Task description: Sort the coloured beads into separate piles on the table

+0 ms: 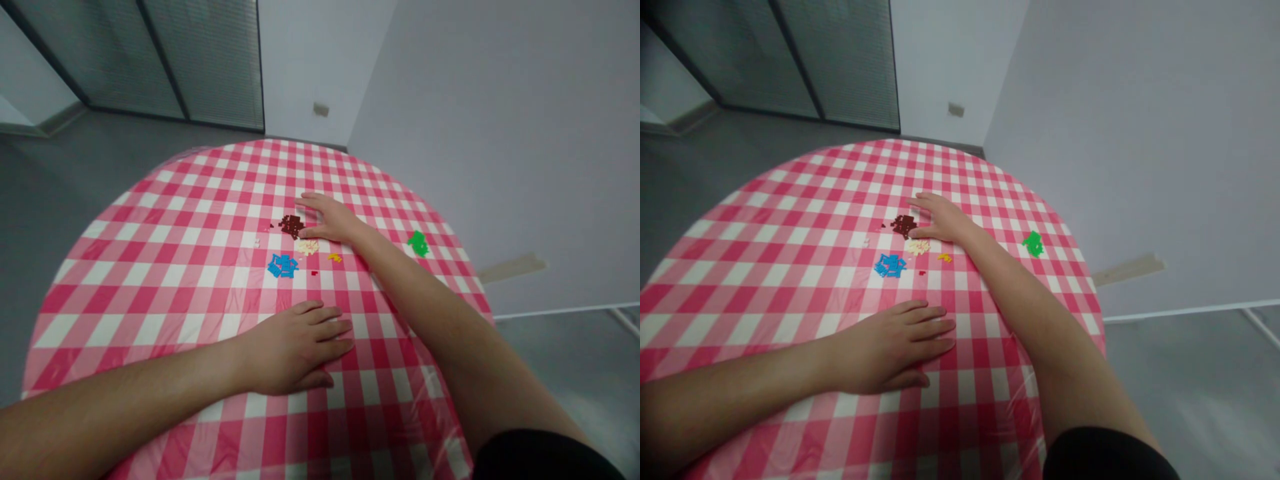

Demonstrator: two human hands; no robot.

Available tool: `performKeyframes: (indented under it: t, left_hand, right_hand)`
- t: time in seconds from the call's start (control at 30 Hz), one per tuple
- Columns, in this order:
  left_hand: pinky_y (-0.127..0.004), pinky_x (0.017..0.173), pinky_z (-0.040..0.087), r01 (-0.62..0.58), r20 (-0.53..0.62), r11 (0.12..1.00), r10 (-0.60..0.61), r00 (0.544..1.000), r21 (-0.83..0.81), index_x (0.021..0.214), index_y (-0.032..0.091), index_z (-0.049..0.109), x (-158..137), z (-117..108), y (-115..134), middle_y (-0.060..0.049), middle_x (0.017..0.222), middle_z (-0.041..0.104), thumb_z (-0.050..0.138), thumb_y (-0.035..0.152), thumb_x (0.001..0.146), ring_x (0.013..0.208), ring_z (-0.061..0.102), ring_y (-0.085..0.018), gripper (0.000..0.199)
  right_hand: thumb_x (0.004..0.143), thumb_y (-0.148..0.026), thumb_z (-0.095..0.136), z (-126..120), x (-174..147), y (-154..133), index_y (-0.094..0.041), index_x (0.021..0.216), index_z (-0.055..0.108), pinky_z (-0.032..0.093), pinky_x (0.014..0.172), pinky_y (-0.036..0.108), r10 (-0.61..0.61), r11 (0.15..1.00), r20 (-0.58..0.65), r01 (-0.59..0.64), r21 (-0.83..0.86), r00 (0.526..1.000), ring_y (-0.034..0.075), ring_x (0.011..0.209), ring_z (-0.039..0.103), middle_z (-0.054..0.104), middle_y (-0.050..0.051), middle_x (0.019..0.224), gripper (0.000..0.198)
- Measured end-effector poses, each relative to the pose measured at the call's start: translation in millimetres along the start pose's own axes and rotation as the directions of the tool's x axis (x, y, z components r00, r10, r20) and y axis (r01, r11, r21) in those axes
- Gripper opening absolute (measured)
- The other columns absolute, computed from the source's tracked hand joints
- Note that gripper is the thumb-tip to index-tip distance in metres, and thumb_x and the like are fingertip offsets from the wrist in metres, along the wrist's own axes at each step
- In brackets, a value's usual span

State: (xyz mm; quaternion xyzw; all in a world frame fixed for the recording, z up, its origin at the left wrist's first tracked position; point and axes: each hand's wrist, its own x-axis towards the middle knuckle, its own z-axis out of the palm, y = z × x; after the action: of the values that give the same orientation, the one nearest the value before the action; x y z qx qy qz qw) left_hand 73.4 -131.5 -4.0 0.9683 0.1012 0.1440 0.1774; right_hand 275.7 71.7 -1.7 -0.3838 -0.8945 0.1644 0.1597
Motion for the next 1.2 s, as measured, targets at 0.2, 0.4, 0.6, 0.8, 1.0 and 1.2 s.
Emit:
performKeyframes:
  t: [0.2, 0.4, 0.6, 0.8, 1.0, 1.2]
  left_hand:
    - [-0.049, 0.12, 0.034, 0.002, 0.014, 1.0, -0.002, 1.0, 0.012, 0.144, 0.016, 0.058, 0, 1, 0, -0.012, 0.153, 0.058, 0.053, 0.047, 0.105, 0.142, 0.05, -0.033, 0.05]
    - [-0.049, 0.119, 0.036, -0.003, -0.009, 1.0, 0.003, 1.0, -0.002, 0.144, 0.015, 0.058, 0, 1, 0, -0.013, 0.151, 0.059, 0.057, 0.045, 0.103, 0.141, 0.052, -0.033, 0.051]
    - [-0.049, 0.119, 0.035, -0.001, 0.004, 1.0, 0.001, 1.0, 0.01, 0.143, 0.016, 0.058, 0, 2, 0, -0.012, 0.153, 0.057, 0.054, 0.046, 0.105, 0.142, 0.051, -0.033, 0.049]
    - [-0.05, 0.118, 0.036, -0.006, -0.008, 1.0, 0.006, 1.0, 0.011, 0.143, 0.014, 0.059, 1, 2, 0, -0.013, 0.152, 0.058, 0.055, 0.046, 0.104, 0.141, 0.052, -0.033, 0.05]
    - [-0.049, 0.118, 0.037, -0.006, -0.022, 1.0, 0.006, 1.0, 0.008, 0.143, 0.015, 0.059, 1, 2, 0, -0.013, 0.15, 0.059, 0.058, 0.045, 0.103, 0.141, 0.052, -0.033, 0.051]
    - [-0.049, 0.118, 0.037, -0.007, -0.015, 1.0, 0.008, 1.0, 0.015, 0.143, 0.014, 0.059, 1, 3, 0, -0.013, 0.151, 0.059, 0.057, 0.046, 0.103, 0.141, 0.052, -0.034, 0.051]
  right_hand:
    - [0.082, -0.053, 0.081, 6, 5, -2, -0.028, 0.15, 0.057, 0.033, 0.122, 0.056, -0.032, 0.999, -0.004, 0.032, 0.009, 0.999, 0.035, 0.15, 0.042, 0.052, 0.013, 0.158, 0.077]
    - [0.083, -0.049, 0.078, 6, 9, -9, -0.026, 0.152, 0.055, 0.033, 0.122, 0.058, -0.04, 0.999, -0.015, 0.041, 0.027, 0.999, 0.036, 0.149, 0.042, 0.051, 0.013, 0.158, 0.076]
    - [0.082, -0.042, 0.077, 4, 10, -22, -0.025, 0.153, 0.053, 0.033, 0.122, 0.057, -0.054, 0.998, 0.006, 0.054, 0.032, 0.999, 0.036, 0.151, 0.039, 0.047, 0.015, 0.16, 0.077]
    - [0.08, -0.033, 0.077, 3, 12, -30, -0.028, 0.152, 0.053, 0.033, 0.124, 0.055, -0.065, 0.997, 0.008, 0.065, 0.04, 0.998, 0.035, 0.149, 0.04, 0.05, 0.012, 0.157, 0.077]
    - [0.079, -0.029, 0.075, 2, 12, -35, -0.025, 0.151, 0.054, 0.032, 0.124, 0.055, -0.066, 0.996, 0.027, 0.064, 0.067, 0.997, 0.035, 0.15, 0.039, 0.051, 0.012, 0.156, 0.075]
    - [0.079, -0.028, 0.076, 5, 13, -36, -0.024, 0.147, 0.058, 0.035, 0.123, 0.051, -0.071, 0.991, 0.021, 0.069, 0.111, 0.997, 0.033, 0.146, 0.045, 0.054, 0.013, 0.153, 0.07]
